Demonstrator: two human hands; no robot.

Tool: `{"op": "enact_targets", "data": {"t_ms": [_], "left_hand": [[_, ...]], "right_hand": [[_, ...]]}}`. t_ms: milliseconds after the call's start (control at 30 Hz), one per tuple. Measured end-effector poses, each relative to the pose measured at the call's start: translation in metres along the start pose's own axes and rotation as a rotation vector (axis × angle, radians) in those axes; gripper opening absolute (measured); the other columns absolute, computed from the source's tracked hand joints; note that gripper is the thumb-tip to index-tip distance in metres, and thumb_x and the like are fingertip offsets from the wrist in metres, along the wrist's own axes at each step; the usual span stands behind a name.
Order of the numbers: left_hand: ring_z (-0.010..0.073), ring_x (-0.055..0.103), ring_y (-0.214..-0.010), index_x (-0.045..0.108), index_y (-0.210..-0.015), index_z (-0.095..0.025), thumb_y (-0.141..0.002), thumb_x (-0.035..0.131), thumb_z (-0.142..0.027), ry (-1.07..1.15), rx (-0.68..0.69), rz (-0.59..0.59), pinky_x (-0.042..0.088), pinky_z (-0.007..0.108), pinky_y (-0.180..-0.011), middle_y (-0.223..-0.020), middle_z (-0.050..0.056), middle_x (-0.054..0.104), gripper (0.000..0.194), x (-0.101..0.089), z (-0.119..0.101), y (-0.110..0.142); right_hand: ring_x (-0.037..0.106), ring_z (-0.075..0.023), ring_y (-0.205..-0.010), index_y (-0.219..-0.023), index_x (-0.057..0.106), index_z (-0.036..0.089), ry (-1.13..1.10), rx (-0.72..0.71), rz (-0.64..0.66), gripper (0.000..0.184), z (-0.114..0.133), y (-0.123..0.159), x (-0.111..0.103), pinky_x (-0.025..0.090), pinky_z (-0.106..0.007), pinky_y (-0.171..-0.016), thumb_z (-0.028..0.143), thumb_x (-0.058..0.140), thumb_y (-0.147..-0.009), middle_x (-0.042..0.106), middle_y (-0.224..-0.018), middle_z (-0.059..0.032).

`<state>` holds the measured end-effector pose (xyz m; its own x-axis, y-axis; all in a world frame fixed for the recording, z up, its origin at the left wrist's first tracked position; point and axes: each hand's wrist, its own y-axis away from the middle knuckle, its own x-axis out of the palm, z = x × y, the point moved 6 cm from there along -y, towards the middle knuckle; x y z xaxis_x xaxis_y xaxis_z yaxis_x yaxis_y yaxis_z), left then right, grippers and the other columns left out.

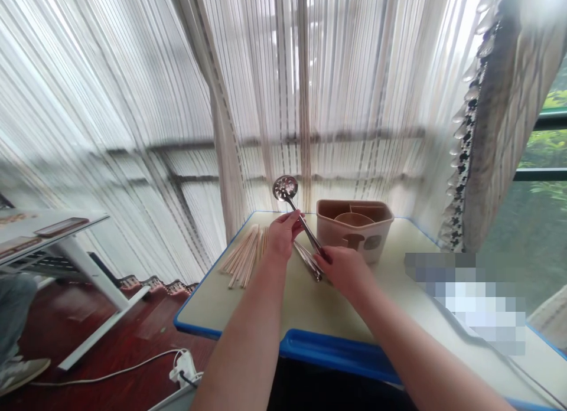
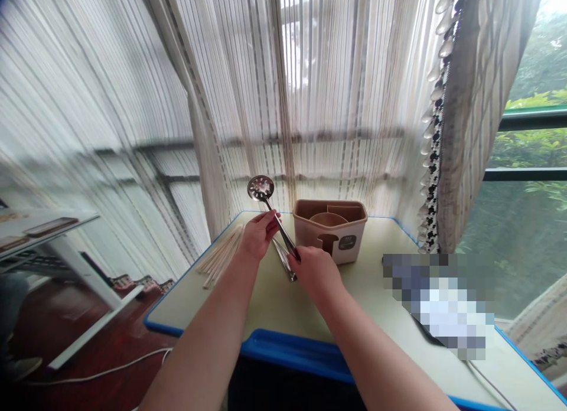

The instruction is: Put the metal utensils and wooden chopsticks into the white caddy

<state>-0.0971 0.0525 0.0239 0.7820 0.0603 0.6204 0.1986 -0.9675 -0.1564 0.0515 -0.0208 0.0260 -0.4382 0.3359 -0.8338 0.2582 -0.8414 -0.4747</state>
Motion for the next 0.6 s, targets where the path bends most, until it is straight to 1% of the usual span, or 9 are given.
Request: {"op": "enact_targets", "data": {"t_ms": [67, 167, 300, 367, 467, 533, 600], "left_hand": [[0.0099, 0.062, -0.061, 0.066, -0.076, -0.009, -0.059, 0.078, -0.024, -0.01, 0.001, 0.004, 0.052, 0.021, -0.058, -0.075, 0.006, 0.068, 0.026, 0.001, 0.0, 0.0], [0.0096, 0.062, -0.061, 0.066, -0.077, -0.009, -0.058, 0.078, -0.025, -0.031, 0.014, -0.006, 0.051, 0.021, -0.057, -0.075, 0.006, 0.068, 0.028, 0.005, -0.003, 0.004], [0.011, 0.063, -0.061, 0.066, -0.082, -0.01, -0.059, 0.077, -0.027, -0.061, 0.104, -0.035, 0.051, 0.021, -0.056, -0.077, 0.007, 0.068, 0.032, 0.014, -0.015, 0.011], [0.0109, 0.064, -0.061, 0.066, -0.084, -0.011, -0.059, 0.077, -0.026, -0.022, 0.122, -0.032, 0.051, 0.021, -0.056, -0.078, 0.006, 0.069, 0.031, 0.023, -0.02, 0.013], [0.0107, 0.064, -0.062, 0.066, -0.084, -0.013, -0.06, 0.076, -0.025, 0.022, 0.11, 0.016, 0.051, 0.021, -0.057, -0.081, 0.005, 0.069, 0.029, 0.045, -0.026, 0.014], [0.0106, 0.065, -0.063, 0.066, -0.085, -0.013, -0.062, 0.076, -0.026, 0.008, 0.124, 0.062, 0.051, 0.02, -0.057, -0.084, 0.006, 0.07, 0.028, 0.066, -0.031, 0.014], [0.01, 0.064, -0.063, 0.066, -0.086, -0.013, -0.062, 0.076, -0.026, -0.01, 0.146, 0.117, 0.05, 0.02, -0.058, -0.085, 0.006, 0.07, 0.029, 0.092, -0.036, 0.015]], "right_hand": [[0.059, -0.0162, -0.063, -0.071, 0.063, 0.021, 0.014, 0.0, 0.004, 0.026, 0.001, 0.0, 0.002, 0.031, -0.025, -0.055, 0.037, 0.048, -0.084, 0.067, -0.073, -0.0044], [0.059, -0.0161, -0.063, -0.069, 0.062, 0.02, 0.034, -0.004, -0.03, 0.024, 0.005, 0.001, 0.0, 0.031, -0.025, -0.055, 0.034, 0.049, -0.084, 0.067, -0.071, -0.0051], [0.059, -0.0155, -0.058, -0.071, 0.061, 0.019, 0.068, -0.047, -0.147, 0.022, 0.011, 0.004, -0.01, 0.031, -0.026, -0.053, 0.029, 0.048, -0.084, 0.066, -0.069, -0.005], [0.059, -0.0158, -0.058, -0.073, 0.061, 0.018, 0.093, -0.088, -0.218, 0.019, 0.012, 0.004, -0.018, 0.033, -0.026, -0.052, 0.026, 0.048, -0.083, 0.065, -0.068, -0.0051], [0.06, -0.0166, -0.06, -0.081, 0.063, 0.015, 0.112, -0.147, -0.341, 0.018, 0.007, 0.003, -0.032, 0.036, -0.025, -0.052, 0.023, 0.047, -0.083, 0.064, -0.067, -0.0058], [0.061, -0.0172, -0.062, -0.093, 0.063, 0.013, 0.087, -0.176, -0.439, 0.023, -0.001, 0.001, -0.043, 0.04, -0.025, -0.054, 0.023, 0.046, -0.083, 0.066, -0.071, -0.0071], [0.062, -0.0179, -0.066, -0.104, 0.062, 0.01, 0.041, -0.199, -0.54, 0.029, -0.011, 0.0, -0.054, 0.044, -0.026, -0.058, 0.024, 0.045, -0.084, 0.068, -0.077, -0.0085]]}}
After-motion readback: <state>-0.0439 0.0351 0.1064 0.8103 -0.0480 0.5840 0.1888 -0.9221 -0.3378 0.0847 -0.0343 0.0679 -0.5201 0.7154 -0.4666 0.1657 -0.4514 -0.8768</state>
